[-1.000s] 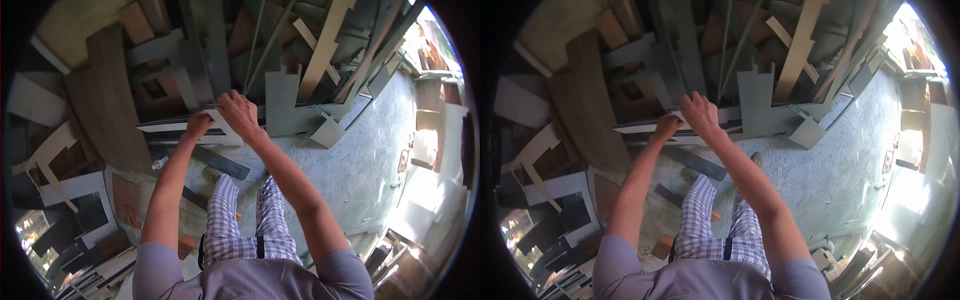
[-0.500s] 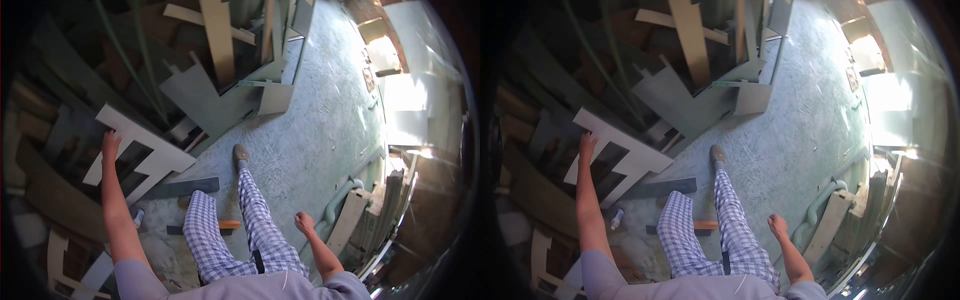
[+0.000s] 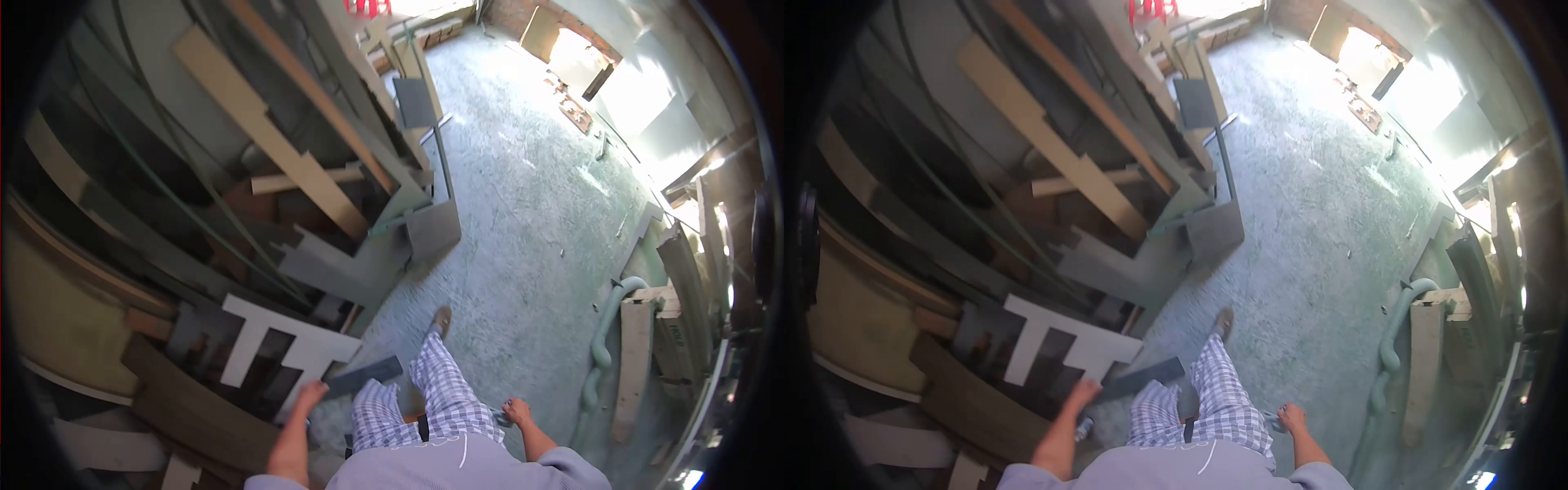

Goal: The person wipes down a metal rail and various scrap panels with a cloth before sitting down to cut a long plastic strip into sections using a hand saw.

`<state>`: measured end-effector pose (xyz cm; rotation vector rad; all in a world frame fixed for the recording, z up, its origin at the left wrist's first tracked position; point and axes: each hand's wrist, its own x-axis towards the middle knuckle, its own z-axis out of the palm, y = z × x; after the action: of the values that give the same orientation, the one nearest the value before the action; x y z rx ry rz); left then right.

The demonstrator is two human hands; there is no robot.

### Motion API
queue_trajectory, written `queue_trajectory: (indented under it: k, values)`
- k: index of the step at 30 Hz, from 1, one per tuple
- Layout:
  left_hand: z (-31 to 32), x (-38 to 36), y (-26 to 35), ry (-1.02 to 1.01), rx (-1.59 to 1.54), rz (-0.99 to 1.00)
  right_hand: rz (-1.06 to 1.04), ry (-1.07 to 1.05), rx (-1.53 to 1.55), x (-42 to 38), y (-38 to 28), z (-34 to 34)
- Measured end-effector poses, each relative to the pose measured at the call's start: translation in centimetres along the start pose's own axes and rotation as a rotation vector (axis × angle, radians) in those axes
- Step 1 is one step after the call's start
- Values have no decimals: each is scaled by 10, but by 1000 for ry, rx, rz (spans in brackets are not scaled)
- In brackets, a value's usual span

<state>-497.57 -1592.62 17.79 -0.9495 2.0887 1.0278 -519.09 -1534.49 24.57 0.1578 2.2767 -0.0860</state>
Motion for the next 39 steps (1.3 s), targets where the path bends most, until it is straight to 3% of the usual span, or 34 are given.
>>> queue_trajectory:
  k: [3, 5, 9, 10, 11, 13, 14, 15, 16, 17, 18, 20, 22, 23, 26, 28, 30, 33, 36, 38, 39]
  values:
    - [36, -67, 55, -6, -103, 39, -78, 42, 129, 42, 0, -35]
    - [86, -56, 29, -60, -168, 39, -146, 194, 148, 85, 1, -69]
    - [88, 4, 100, 22, -19, 64, -247, 338, 426, 138, -44, -192]
    - [79, 14, 125, 55, 16, 58, -354, 455, 554, 155, -56, -213]
    - [63, 25, 165, 105, 56, 40, -323, 465, 625, 162, -76, -246]
    - [30, 30, 268, 205, 67, 40, -467, 460, 937, 165, -115, -305]
    - [8, 58, 317, 193, -77, 165, -537, 407, 1123, 153, -139, -335]
    - [-11, 72, 375, 176, -131, 219, -515, 289, 1214, 144, -156, -362]
    - [-21, 82, 433, 237, -244, 361, -650, 63, 1419, 125, -170, -387]
    - [-40, 65, 509, -17, -571, 180, -759, 77, 1448, 112, -184, -403]
    - [-39, 69, 560, -69, -769, 143, -875, 87, 1465, 103, -199, -415]
    - [-32, 60, 654, -277, -1075, 225, -960, 90, 1309, 92, -217, -429]
    - [4, 115, 692, -861, -1377, 444, -1037, 298, 1035, 110, -231, -416]
    - [-2, 59, 738, -706, -1471, 313, -1050, 559, 958, 107, -234, -416]
    - [34, 95, 760, -844, -1613, 205, -981, 720, 750, 125, -209, -443]
    - [34, 84, 781, -780, -1526, 51, -881, 669, 788, 138, -199, -453]
    - [29, 97, 794, -826, -1476, -56, -845, 725, 545, 164, -197, -465]
    - [9, 114, 817, -774, -1411, -162, -824, 724, 451, 187, -205, -485]
    - [-5, 143, 834, -811, -1448, -135, -826, 632, 370, 207, -216, -519]
    - [-12, 160, 849, -774, -1444, -114, -1022, 517, 334, 219, -221, -536]
    - [-17, 167, 859, -798, -1483, -103, -1024, 428, 270, 226, -221, -543]
